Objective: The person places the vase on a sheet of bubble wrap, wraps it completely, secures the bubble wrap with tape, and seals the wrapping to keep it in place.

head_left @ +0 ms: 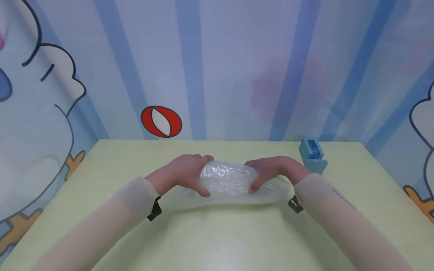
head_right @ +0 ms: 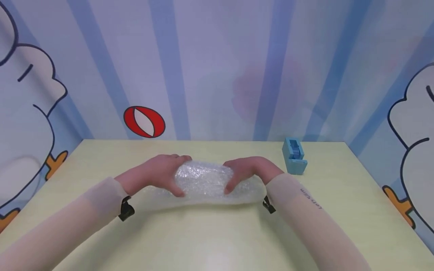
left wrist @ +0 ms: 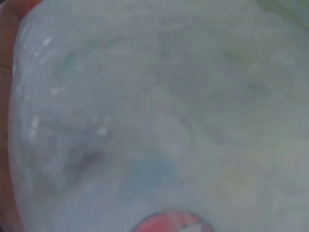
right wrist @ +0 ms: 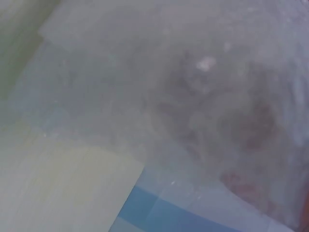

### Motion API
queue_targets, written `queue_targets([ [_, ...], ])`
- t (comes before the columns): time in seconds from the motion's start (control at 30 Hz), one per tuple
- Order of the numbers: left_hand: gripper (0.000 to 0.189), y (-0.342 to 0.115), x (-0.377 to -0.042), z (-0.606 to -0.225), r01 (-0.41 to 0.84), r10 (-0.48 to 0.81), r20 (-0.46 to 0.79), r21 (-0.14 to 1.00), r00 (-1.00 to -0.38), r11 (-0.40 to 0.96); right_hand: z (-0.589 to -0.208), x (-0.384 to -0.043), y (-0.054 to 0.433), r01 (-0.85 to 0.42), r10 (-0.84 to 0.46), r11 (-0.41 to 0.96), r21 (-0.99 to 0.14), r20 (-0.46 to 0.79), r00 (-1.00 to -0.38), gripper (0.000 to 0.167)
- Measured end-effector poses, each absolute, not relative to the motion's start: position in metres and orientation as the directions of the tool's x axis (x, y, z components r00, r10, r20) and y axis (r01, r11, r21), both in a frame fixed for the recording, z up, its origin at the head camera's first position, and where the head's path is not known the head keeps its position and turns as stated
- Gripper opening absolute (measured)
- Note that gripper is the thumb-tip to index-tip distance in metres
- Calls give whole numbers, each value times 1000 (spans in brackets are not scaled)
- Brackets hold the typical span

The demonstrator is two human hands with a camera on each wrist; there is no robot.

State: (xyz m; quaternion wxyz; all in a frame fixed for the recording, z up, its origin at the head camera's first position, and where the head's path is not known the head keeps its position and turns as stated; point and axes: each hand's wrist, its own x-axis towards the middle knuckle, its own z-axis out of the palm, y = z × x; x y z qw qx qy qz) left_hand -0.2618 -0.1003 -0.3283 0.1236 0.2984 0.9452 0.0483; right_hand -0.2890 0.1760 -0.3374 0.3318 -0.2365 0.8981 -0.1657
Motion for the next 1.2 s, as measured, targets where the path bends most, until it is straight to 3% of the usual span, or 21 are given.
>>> queue_targets([
  [0.13, 100, -100, -265, -329, 541, 572, -219, 190, -790, 819, -335, -288, 176, -246, -513, 835, -491, -535, -671, 104],
  [0.27, 98, -100, -270, -331, 529, 569, -232, 213, -789, 821, -336, -281, 177, -214, -486, 828, -517, -474, -735, 111],
  [0.4, 98, -101, -271, -331, 515, 563, -254, 232, -787, 825, -337, -257, 176, -315, -455, 838, -445, -254, -853, 100],
  [0.47, 98, -101, -269, -330, 498, 553, -276, 247, -786, 831, -340, -237, 174, -408, -456, 849, -336, -75, -887, 88],
  [0.6, 95, -99, -264, -328, 453, 543, -333, 312, -771, 835, -347, -199, 169, -502, -474, 858, -114, 206, -856, 68],
  [0.67, 91, -97, -263, -328, 431, 550, -360, 361, -754, 827, -349, -187, 166, -533, -504, 842, -87, 229, -833, 66],
  [0.87, 72, -96, -264, -334, 361, 562, -432, 464, -705, 809, -360, -181, 161, -584, -577, 798, -150, 92, -812, 101],
  [1.0, 67, -97, -265, -337, 324, 548, -466, 478, -695, 816, -379, -188, 157, -588, -574, 809, -8, 201, -794, 122],
  [1.1, 66, -96, -266, -338, 321, 545, -475, 474, -691, 820, -389, -191, 155, -566, -564, 820, 84, 286, -775, 124],
  [1.2, 66, -94, -269, -337, 329, 540, -482, 455, -690, 827, -392, -192, 155, -550, -552, 828, 107, 326, -767, 123],
])
